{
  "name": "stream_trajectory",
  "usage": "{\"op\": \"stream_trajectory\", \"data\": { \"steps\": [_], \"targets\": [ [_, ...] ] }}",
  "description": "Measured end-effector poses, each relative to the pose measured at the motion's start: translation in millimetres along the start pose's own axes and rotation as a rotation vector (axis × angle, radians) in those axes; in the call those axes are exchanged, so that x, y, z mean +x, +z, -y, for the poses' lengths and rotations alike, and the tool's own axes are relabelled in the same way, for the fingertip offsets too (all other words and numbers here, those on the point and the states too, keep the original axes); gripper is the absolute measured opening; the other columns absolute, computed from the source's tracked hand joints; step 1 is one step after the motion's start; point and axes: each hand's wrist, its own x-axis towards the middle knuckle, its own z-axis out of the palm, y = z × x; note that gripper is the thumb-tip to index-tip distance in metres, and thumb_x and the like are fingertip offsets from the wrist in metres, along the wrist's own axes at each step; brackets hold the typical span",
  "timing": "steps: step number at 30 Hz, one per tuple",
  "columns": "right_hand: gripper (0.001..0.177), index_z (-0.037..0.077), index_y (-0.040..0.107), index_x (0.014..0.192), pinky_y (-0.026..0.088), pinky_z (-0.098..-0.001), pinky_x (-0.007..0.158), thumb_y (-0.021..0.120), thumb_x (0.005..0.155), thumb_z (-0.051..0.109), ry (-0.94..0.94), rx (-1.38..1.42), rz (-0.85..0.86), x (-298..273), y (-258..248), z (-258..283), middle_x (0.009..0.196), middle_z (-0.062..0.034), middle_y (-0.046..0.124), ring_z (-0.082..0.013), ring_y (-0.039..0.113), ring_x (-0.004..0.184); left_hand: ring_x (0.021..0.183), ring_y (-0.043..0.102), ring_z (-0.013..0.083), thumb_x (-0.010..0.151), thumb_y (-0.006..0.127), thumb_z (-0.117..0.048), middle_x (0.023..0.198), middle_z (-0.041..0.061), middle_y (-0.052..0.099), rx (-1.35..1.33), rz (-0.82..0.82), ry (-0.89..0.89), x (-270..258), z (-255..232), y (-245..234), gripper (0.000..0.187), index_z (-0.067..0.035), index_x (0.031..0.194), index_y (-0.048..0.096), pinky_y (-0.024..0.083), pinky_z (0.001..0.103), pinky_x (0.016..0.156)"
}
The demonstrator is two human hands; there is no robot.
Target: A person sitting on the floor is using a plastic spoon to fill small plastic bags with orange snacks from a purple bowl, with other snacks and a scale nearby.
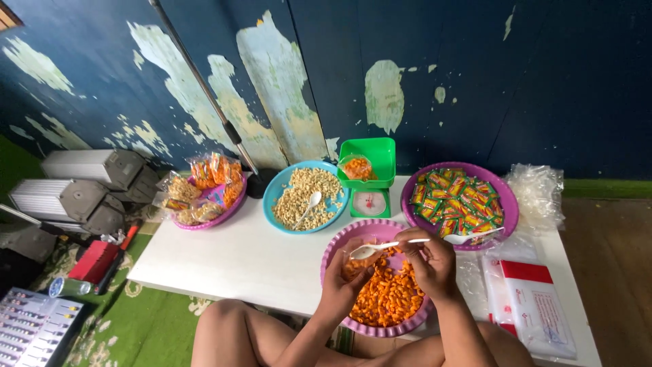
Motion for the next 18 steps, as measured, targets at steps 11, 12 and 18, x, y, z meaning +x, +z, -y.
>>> {"op": "stream_trajectory", "data": {
  "steps": [11, 12, 18],
  "targets": [
    [0.011, 0.004, 0.073, 0.096, 0.064, -0.0316, 0.080, 0.067, 0.096, 0.013, -0.173, 0.021, 0.028, -11.2, 0.1, 4.9, 0.091, -0.0112, 0.077, -0.0233, 0.076, 0.086, 0.123, 0.072, 0.0353, 0.084, 0.074, 0.008, 0.140, 0.022, 0.065, 0.137, 0.105, -0.070, -7.6, 0.2, -2.3, 0.079, -0.011, 0.153, 0.041, 0.061, 0.045, 0.104],
    [0.012, 0.007, 0.075, 0.099, 0.066, -0.0300, 0.081, 0.067, 0.096, 0.015, -0.160, -0.004, -0.007, -17.5, 0.3, -2.2, 0.094, -0.0096, 0.078, -0.0220, 0.077, 0.087, 0.127, 0.069, 0.0370, 0.082, 0.075, 0.009, 0.146, 0.023, 0.060, 0.156, 0.115, -0.065, -7.6, 5.4, -6.3, 0.085, -0.011, 0.155, 0.036, 0.060, 0.045, 0.106],
    [0.015, 0.003, 0.075, 0.095, 0.058, -0.0298, 0.079, 0.064, 0.096, 0.013, -0.082, -0.147, -0.073, -39.5, 8.2, 41.3, 0.093, -0.0087, 0.078, -0.0208, 0.074, 0.089, 0.128, 0.066, 0.0303, 0.088, 0.071, 0.004, 0.147, 0.013, 0.056, 0.343, 0.231, 0.033, -18.2, -23.5, -4.4, 0.060, -0.009, 0.142, 0.050, 0.064, 0.042, 0.103]
  ]
}}
